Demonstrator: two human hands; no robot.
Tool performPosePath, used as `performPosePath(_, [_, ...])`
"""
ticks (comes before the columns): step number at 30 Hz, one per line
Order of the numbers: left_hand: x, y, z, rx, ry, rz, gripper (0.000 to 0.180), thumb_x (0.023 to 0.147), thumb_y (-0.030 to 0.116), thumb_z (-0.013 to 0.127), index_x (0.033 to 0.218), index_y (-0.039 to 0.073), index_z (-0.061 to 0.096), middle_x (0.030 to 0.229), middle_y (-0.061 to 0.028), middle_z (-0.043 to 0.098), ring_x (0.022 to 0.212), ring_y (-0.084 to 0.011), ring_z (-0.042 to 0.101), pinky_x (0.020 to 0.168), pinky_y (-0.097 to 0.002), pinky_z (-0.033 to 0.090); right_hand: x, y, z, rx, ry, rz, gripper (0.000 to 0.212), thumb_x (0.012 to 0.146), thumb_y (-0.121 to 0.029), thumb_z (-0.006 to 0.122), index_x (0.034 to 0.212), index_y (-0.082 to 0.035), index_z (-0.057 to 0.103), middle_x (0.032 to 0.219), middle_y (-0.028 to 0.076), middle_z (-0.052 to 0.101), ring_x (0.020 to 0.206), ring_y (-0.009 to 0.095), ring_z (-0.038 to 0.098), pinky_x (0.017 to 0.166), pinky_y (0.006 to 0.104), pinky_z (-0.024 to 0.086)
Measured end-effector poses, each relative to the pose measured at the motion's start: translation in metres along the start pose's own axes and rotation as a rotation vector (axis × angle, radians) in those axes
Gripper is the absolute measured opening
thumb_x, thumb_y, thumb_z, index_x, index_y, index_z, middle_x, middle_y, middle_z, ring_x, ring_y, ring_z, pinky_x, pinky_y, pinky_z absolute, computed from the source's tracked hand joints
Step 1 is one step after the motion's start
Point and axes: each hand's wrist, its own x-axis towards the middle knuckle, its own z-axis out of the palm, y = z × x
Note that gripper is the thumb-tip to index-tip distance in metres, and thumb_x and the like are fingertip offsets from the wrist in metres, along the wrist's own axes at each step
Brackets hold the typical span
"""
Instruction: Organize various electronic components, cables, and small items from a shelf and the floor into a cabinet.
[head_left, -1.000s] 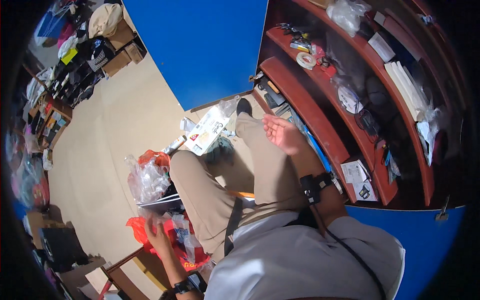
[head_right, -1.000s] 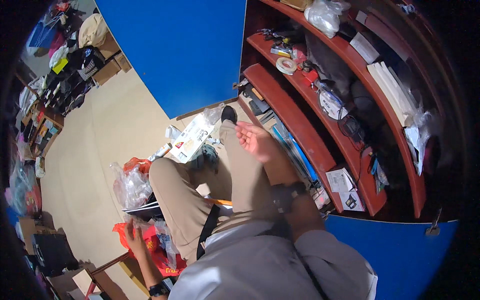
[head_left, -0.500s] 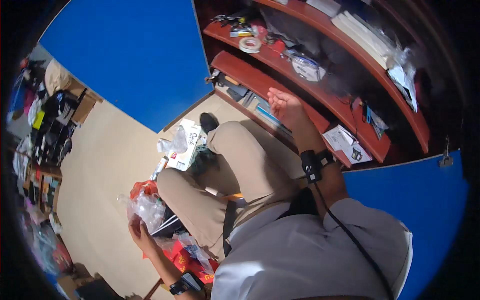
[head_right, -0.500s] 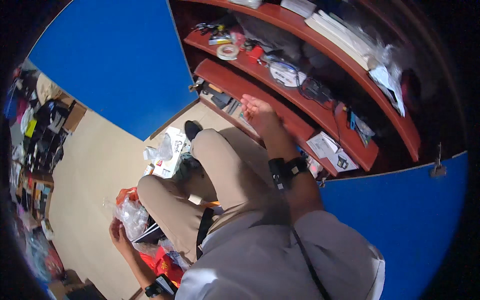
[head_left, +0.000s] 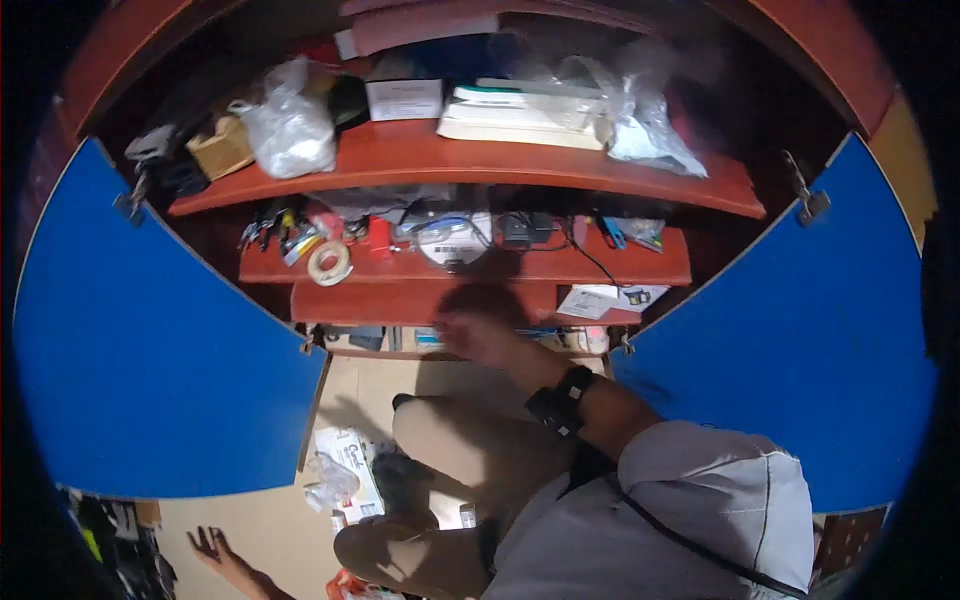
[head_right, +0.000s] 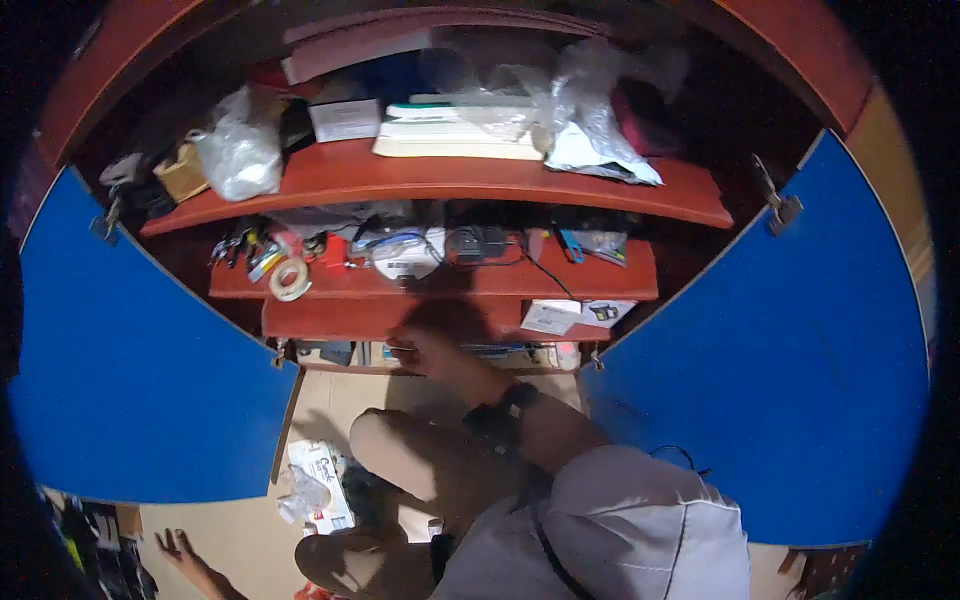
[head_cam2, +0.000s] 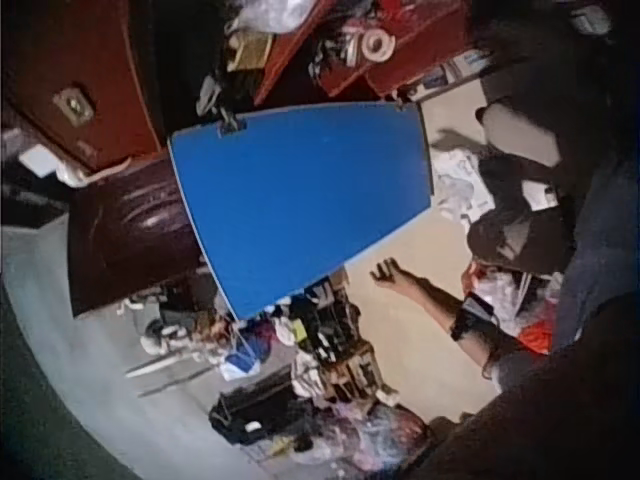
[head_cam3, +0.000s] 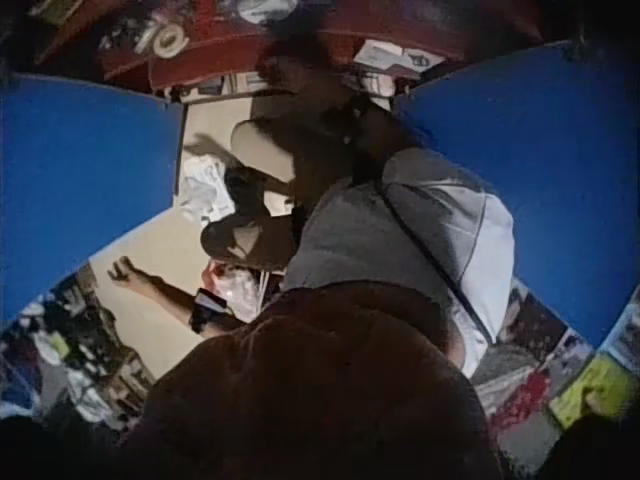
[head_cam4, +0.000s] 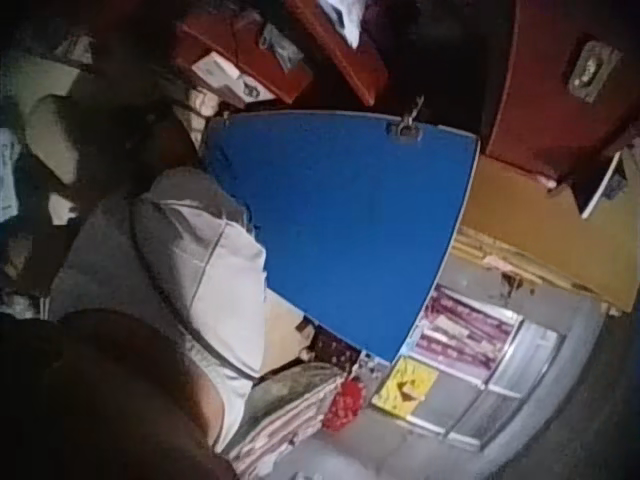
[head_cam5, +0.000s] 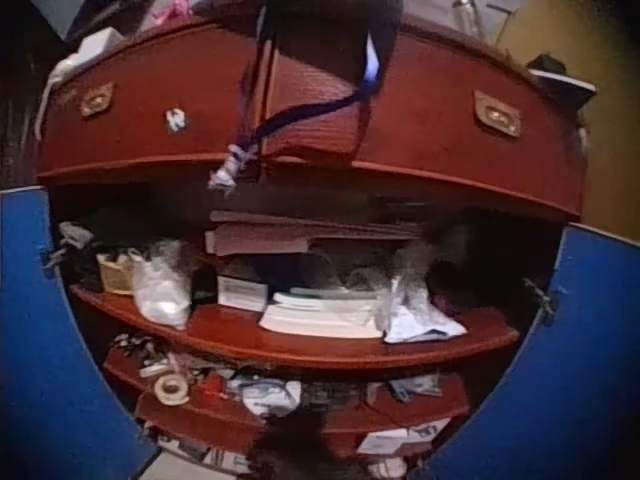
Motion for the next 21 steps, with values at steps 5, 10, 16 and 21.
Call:
performPosePath(5, [0.113, -0.028, 0.007, -0.034, 0.084, 0.326, 0.088, 0.074, 0.011, 0.078, 0.141, 0.000, 0.023, 0.130, -0.0247, 0.045, 0.112, -0.0339, 0.049, 0.092, -0.0510, 0.044, -0.024, -0.015, -0.004, -0.059, 0.028, -0.076, 0.019, 0.086, -0.018, 0.068, 0.103, -0.010, 0.064, 0.093, 0.003, 0.065, 0.085, 0.013, 0.063, 0.074, 0.0288, 0.054])
performPosePath(10, [0.197, -0.057, -0.012, -0.172, 0.127, 0.241, 0.053, 0.087, 0.007, 0.062, 0.135, -0.001, 0.040, 0.129, -0.0210, 0.049, 0.112, -0.0269, 0.053, 0.100, -0.0416, 0.041, -0.100, -0.044, -0.040, -0.773, 0.009, -0.369, 0.023, 0.090, -0.021, 0.062, 0.110, -0.011, 0.063, 0.105, 0.003, 0.063, 0.093, 0.012, 0.061, 0.082, 0.0268, 0.053])
performPosePath(16, [0.248, -0.039, 0.008, 0.121, 0.203, 0.064, 0.055, 0.083, 0.013, 0.067, 0.130, -0.004, 0.042, 0.128, -0.0212, 0.049, 0.110, -0.0271, 0.052, 0.100, -0.0420, 0.040, -0.225, -0.086, -0.102, -0.564, 0.484, -0.098, 0.023, 0.094, -0.026, 0.056, 0.112, -0.012, 0.062, 0.098, -0.001, 0.064, 0.086, 0.011, 0.062, 0.077, 0.0283, 0.054])
performPosePath(21, [0.322, -0.098, -0.040, 0.421, 0.640, 0.412, 0.092, 0.071, 0.033, 0.085, 0.136, -0.005, 0.032, 0.128, -0.0268, 0.047, 0.111, -0.0367, 0.050, 0.093, -0.0511, 0.043, -0.295, -0.092, -0.125, -0.564, 0.582, -0.187, 0.024, 0.097, -0.021, 0.051, 0.116, -0.009, 0.060, 0.102, 0.000, 0.064, 0.088, 0.011, 0.060, 0.074, 0.0286, 0.052])
